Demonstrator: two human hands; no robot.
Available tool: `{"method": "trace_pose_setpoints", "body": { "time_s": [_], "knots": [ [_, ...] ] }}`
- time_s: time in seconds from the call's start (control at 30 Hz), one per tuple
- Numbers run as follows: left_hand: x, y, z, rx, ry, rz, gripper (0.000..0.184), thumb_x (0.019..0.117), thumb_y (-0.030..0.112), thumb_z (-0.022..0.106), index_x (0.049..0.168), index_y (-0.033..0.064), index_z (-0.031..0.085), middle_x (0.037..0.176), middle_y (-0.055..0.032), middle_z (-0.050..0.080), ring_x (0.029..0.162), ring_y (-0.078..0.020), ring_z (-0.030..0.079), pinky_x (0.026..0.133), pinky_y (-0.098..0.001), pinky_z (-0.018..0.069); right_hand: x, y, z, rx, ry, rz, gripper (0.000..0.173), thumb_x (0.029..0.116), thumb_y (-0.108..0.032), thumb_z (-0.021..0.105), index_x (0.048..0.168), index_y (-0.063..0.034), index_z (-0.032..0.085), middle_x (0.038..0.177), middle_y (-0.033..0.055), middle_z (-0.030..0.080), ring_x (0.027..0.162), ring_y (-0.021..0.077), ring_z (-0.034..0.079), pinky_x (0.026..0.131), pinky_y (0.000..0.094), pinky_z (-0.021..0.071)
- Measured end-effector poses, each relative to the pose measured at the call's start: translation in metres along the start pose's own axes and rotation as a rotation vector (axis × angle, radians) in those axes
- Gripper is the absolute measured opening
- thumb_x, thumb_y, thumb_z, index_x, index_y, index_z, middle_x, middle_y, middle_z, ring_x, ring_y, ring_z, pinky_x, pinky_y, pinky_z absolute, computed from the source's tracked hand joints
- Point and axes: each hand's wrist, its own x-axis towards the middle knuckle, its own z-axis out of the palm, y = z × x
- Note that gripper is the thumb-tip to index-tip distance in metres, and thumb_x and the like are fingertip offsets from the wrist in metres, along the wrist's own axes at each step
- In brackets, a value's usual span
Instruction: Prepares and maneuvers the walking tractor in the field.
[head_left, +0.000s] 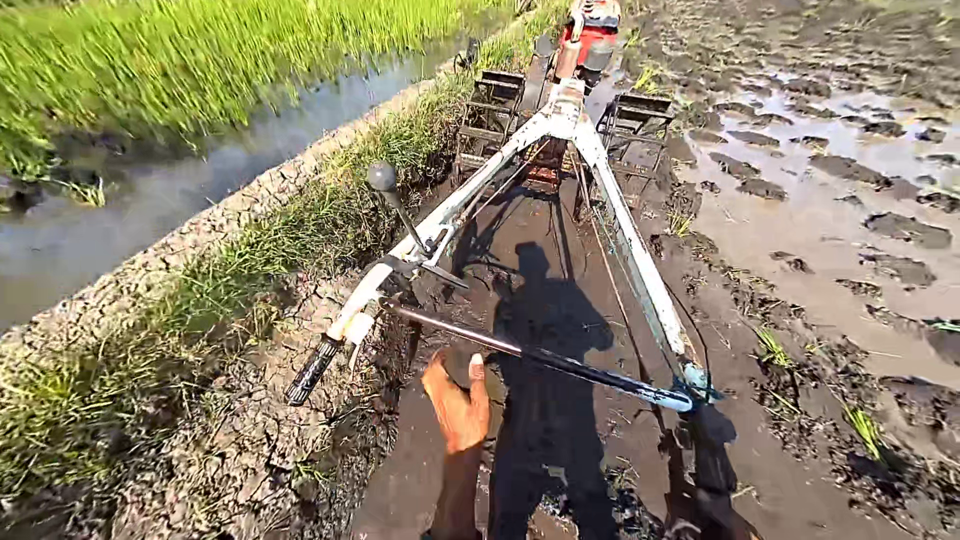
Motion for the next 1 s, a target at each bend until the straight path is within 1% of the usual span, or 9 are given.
{"method": "trace_pose_setpoints", "body": {
  "time_s": [0.07,0.13,0.2,0.27,0.37,0.43,0.57,0.87,1.0],
  "knots": [
    [0.073,-0.057,-0.030,0.365,0.175,0.130,0.077,0.0850,0.031,0.071,0.140,-0.0175,0.046,0.148,-0.0420,0.041,0.142,-0.0590,0.035,0.118,-0.0628,0.0266,0.032,-0.021,-0.010,0.028,0.087,0.008,0.046,0.1101,-0.025,0.030,0.144,0.0041,0.040,0.120,0.0134,0.061,0.100,0.0133,0.061,0.087,0.0332,0.0515],
    [0.153,-0.083,-0.057,0.644,-0.005,-0.017,0.101,0.0795,0.034,0.083,0.152,-0.0141,0.032,0.157,-0.0428,0.026,0.149,-0.0602,0.020,0.121,-0.0692,0.0141,0.071,-0.032,-0.023,0.025,0.103,-0.014,0.044,0.1101,-0.025,0.029,0.143,0.0017,0.040,0.114,0.0113,0.060,0.094,0.0132,0.061,0.081,0.0332,0.0522],
    [0.224,-0.082,-0.056,0.797,-0.400,-0.188,0.095,0.0849,0.036,0.084,0.154,-0.0073,0.035,0.148,-0.0391,0.044,0.140,-0.0541,0.042,0.115,-0.0698,0.0299,0.118,-0.039,-0.042,0.080,0.090,-0.049,0.049,0.1091,-0.029,0.027,0.146,0.0008,0.038,0.121,0.0170,0.062,0.100,0.0203,0.063,0.084,0.0396,0.0531],
    [0.279,-0.090,-0.035,0.649,-0.691,-0.214,0.064,0.0879,0.027,0.082,0.137,-0.0052,0.056,0.125,-0.0317,0.064,0.117,-0.0451,0.063,0.101,-0.0632,0.0467,0.154,-0.058,-0.054,0.122,0.119,-0.032,0.053,0.1111,-0.037,0.025,0.147,-0.0011,0.041,0.126,0.0208,0.060,0.105,0.0270,0.062,0.088,0.0468,0.0515],
    [0.329,-0.094,0.005,0.232,-0.886,-0.354,0.046,0.0961,0.016,0.069,0.138,0.0015,0.054,0.118,-0.0146,0.065,0.100,-0.0201,0.063,0.091,-0.0400,0.0531,0.212,-0.092,-0.079,0.133,0.145,-0.023,0.058,0.1094,-0.045,0.024,0.147,-0.0040,0.043,0.132,0.0217,0.059,0.112,0.0314,0.061,0.091,0.0519,0.0502],
    [0.350,-0.098,0.035,0.040,-0.943,-0.483,0.022,0.1021,0.015,0.055,0.121,0.0047,0.059,0.096,-0.0036,0.066,0.081,-0.0105,0.064,0.076,-0.0306,0.0558,0.244,-0.112,-0.092,0.118,0.157,-0.009,0.059,0.1091,-0.047,0.024,0.148,-0.0060,0.042,0.136,0.0214,0.057,0.116,0.0326,0.059,0.093,0.0532,0.0488],
    [0.386,-0.102,0.105,-0.109,-1.026,-0.556,0.015,0.0985,0.015,0.046,0.099,0.0138,0.061,0.077,0.0040,0.069,0.067,-0.0057,0.066,0.063,-0.0237,0.0567,0.306,-0.157,-0.110,0.125,0.209,0.006,0.058,0.1086,-0.046,0.026,0.148,-0.0064,0.042,0.136,0.0225,0.055,0.116,0.0333,0.058,0.091,0.0535,0.0475],
    [0.445,-0.038,0.258,0.282,-0.826,-0.463,0.027,0.0982,0.011,0.061,0.120,-0.0047,0.061,0.110,-0.0134,0.064,0.098,-0.0167,0.059,0.091,-0.0393,0.0489,0.454,-0.241,-0.180,0.078,0.221,-0.045,0.057,0.1069,-0.044,0.026,0.144,-0.0059,0.046,0.126,0.0170,0.062,0.109,0.0272,0.063,0.088,0.0481,0.0526],
    [0.481,-0.035,0.329,0.352,-0.693,-0.346,0.043,0.0941,0.015,0.068,0.130,-0.0054,0.055,0.112,-0.0120,0.064,0.096,-0.0097,0.061,0.089,-0.0319,0.0516,0.512,-0.305,-0.197,0.082,0.225,-0.058,0.053,0.1070,-0.040,0.030,0.143,-0.0053,0.047,0.123,0.0138,0.063,0.105,0.0225,0.065,0.087,0.0429,0.0547]
  ]
}}
